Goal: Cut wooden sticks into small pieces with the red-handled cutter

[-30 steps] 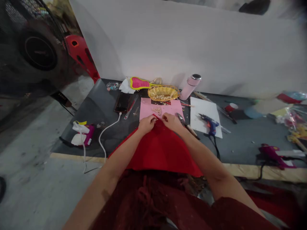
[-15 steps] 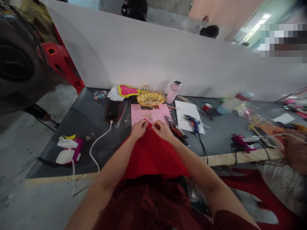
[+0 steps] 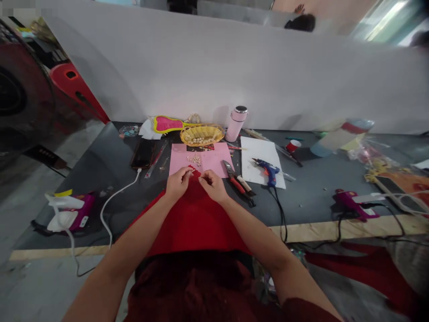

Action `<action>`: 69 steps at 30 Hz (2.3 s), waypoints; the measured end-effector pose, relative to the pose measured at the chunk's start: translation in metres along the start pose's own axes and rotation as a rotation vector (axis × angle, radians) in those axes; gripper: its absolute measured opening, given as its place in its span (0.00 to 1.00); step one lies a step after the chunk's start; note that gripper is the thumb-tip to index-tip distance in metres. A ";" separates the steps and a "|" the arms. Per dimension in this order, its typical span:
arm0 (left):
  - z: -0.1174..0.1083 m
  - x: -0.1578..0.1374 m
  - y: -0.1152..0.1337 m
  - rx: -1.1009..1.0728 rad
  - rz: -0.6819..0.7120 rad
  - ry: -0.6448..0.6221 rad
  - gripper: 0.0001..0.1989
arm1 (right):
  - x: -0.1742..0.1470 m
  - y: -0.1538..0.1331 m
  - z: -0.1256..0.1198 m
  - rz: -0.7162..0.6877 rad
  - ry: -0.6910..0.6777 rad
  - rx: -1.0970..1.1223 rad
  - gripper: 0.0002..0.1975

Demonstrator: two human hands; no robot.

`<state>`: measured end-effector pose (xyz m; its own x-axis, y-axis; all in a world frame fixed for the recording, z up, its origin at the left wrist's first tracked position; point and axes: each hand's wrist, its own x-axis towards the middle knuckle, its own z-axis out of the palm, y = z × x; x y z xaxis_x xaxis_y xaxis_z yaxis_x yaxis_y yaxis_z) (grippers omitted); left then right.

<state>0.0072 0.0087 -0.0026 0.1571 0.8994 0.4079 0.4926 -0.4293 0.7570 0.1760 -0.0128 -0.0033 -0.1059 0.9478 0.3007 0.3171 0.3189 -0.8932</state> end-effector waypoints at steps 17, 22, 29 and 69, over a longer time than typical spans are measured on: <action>0.040 0.016 0.009 -0.395 -0.072 -0.086 0.14 | 0.011 0.014 -0.019 0.069 0.107 0.178 0.07; 0.037 0.017 0.014 -0.350 -0.086 -0.084 0.11 | 0.014 0.010 -0.016 0.060 0.134 0.226 0.08; 0.037 0.017 0.014 -0.343 -0.103 -0.083 0.10 | 0.013 0.010 -0.016 0.066 0.118 0.194 0.08; 0.036 0.017 0.015 -0.258 0.001 -0.068 0.07 | 0.012 0.012 -0.019 0.117 0.073 0.224 0.13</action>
<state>0.0481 0.0202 -0.0023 0.2187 0.8986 0.3805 0.2588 -0.4293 0.8653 0.1966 0.0026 -0.0038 -0.0103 0.9784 0.2066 0.1056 0.2065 -0.9727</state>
